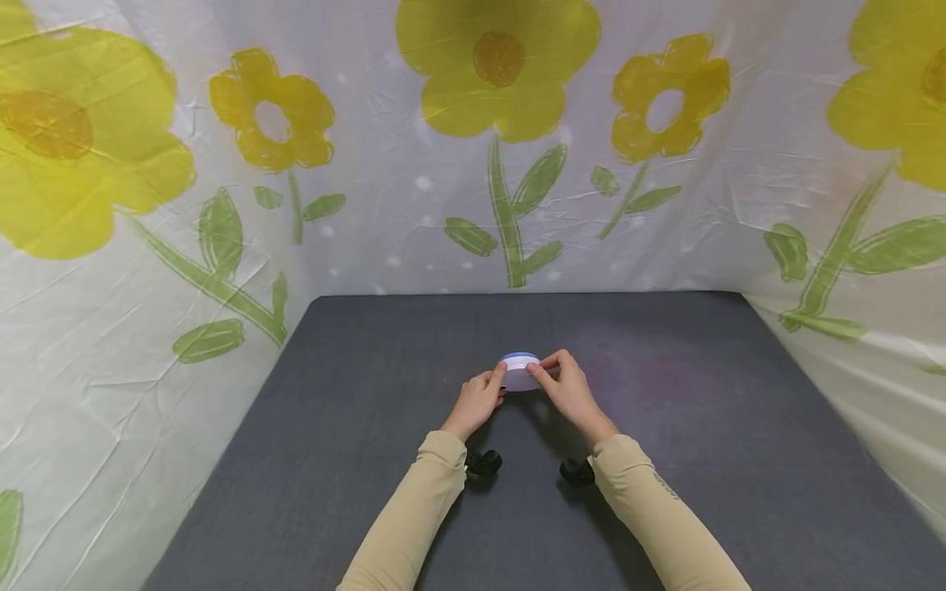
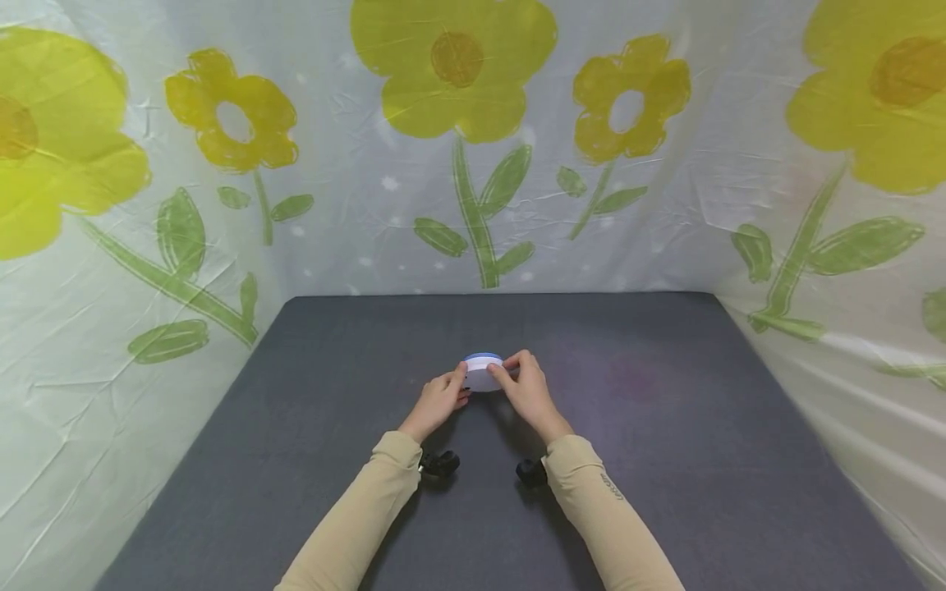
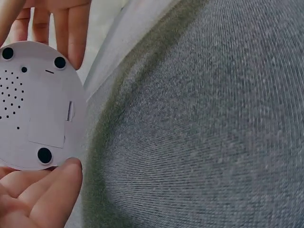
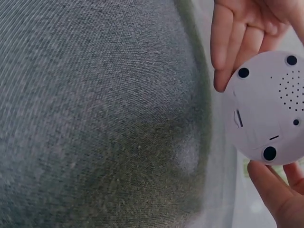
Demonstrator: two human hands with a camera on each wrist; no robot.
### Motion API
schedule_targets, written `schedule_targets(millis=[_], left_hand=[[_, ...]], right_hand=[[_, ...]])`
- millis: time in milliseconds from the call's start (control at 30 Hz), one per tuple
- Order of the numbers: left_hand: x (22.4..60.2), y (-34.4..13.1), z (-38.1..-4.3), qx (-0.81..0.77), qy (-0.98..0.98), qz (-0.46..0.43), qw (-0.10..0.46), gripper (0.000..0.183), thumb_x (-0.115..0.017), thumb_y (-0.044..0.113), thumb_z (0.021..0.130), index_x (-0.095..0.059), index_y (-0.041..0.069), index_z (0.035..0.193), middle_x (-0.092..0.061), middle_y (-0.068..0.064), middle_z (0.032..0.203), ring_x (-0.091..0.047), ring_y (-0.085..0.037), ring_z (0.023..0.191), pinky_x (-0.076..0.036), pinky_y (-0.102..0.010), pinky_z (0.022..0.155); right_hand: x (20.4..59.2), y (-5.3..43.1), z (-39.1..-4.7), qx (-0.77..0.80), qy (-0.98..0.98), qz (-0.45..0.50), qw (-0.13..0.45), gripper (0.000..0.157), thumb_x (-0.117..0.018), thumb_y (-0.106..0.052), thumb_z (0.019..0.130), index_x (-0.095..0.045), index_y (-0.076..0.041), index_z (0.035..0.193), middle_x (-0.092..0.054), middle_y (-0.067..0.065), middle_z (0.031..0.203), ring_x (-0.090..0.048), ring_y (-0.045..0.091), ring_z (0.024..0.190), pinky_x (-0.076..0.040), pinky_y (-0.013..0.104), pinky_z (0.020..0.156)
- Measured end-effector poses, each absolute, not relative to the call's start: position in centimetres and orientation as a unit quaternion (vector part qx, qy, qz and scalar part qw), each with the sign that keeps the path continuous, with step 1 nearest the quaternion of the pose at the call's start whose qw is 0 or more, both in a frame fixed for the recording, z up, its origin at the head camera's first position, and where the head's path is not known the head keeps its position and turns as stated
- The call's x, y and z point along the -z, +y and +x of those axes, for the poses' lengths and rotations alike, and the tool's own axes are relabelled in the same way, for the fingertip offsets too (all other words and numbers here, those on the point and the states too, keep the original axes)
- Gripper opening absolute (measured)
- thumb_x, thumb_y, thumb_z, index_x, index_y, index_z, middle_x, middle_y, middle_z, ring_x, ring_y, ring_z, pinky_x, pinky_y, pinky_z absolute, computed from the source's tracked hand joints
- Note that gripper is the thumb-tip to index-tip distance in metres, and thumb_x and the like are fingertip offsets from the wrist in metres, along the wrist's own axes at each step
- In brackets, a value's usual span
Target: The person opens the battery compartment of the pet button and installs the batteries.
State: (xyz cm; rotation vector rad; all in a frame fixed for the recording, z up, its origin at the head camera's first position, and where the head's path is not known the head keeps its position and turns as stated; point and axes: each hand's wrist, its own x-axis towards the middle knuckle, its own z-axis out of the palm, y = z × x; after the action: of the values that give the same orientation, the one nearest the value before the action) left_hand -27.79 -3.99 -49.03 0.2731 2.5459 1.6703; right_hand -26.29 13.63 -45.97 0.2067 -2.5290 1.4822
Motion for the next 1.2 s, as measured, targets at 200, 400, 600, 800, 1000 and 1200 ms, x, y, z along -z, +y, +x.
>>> schedule_targets(millis=[200,400,600,800,1000,1200], left_hand=[[48.8,-4.1,-27.9,-0.542,0.832,0.105,0.045,0.067,-0.045,0.058,0.091,-0.058,-0.002,0.117,-0.065,-0.013,0.101,-0.064,-0.020,0.087,-0.053,-0.031,0.075],[48.4,-4.4,-28.0,-0.548,0.822,0.152,0.040,0.067,-0.056,0.049,0.089,-0.048,-0.004,0.129,-0.059,-0.017,0.119,-0.059,-0.021,0.105,-0.048,-0.035,0.087],[48.9,-4.5,-28.4,-0.598,0.782,0.173,0.036,0.065,-0.066,0.035,0.087,-0.043,-0.002,0.135,-0.050,-0.018,0.130,-0.050,-0.020,0.117,-0.043,-0.031,0.093],[49.8,-4.4,-28.2,-0.611,0.773,0.168,0.021,0.070,-0.075,0.027,0.079,-0.042,0.002,0.136,-0.048,-0.014,0.134,-0.045,-0.017,0.121,-0.039,-0.029,0.097],[50.9,-3.9,-28.0,-0.537,0.829,0.153,-0.004,0.070,-0.076,0.029,0.078,-0.042,0.006,0.135,-0.048,-0.013,0.133,-0.043,-0.017,0.124,-0.036,-0.037,0.101],[51.2,-3.4,-27.7,-0.506,0.852,0.137,-0.011,0.068,-0.077,0.030,0.077,-0.045,0.006,0.133,-0.048,-0.016,0.132,-0.043,-0.020,0.123,-0.035,-0.039,0.101]], right_hand=[[45.3,14.3,-25.9,-0.584,-0.809,0.061,0.037,0.051,-0.068,-0.024,0.086,-0.045,0.004,0.122,-0.047,0.021,0.120,-0.054,0.033,0.106,-0.047,0.041,0.086],[42.9,15.2,-24.8,-0.640,-0.765,0.069,-0.040,0.075,-0.068,-0.013,0.086,-0.023,0.010,0.141,-0.018,0.025,0.146,-0.034,0.038,0.128,-0.033,0.045,0.101],[43.0,15.8,-25.3,-0.615,-0.778,0.113,-0.066,0.064,-0.069,-0.011,0.085,-0.036,0.012,0.134,-0.026,0.028,0.143,-0.040,0.039,0.123,-0.037,0.046,0.098],[45.4,15.9,-26.9,-0.576,-0.803,0.138,-0.062,0.071,-0.074,-0.007,0.079,-0.036,0.007,0.137,-0.043,0.025,0.133,-0.046,0.036,0.118,-0.041,0.047,0.094],[46.9,15.2,-27.4,-0.497,-0.859,0.123,-0.026,0.071,-0.076,-0.001,0.074,-0.039,0.009,0.133,-0.047,0.026,0.129,-0.049,0.037,0.115,-0.042,0.047,0.094],[47.4,15.0,-27.4,-0.429,-0.896,0.113,-0.011,0.070,-0.077,-0.002,0.073,-0.041,0.010,0.131,-0.050,0.026,0.126,-0.050,0.036,0.114,-0.040,0.046,0.095]])
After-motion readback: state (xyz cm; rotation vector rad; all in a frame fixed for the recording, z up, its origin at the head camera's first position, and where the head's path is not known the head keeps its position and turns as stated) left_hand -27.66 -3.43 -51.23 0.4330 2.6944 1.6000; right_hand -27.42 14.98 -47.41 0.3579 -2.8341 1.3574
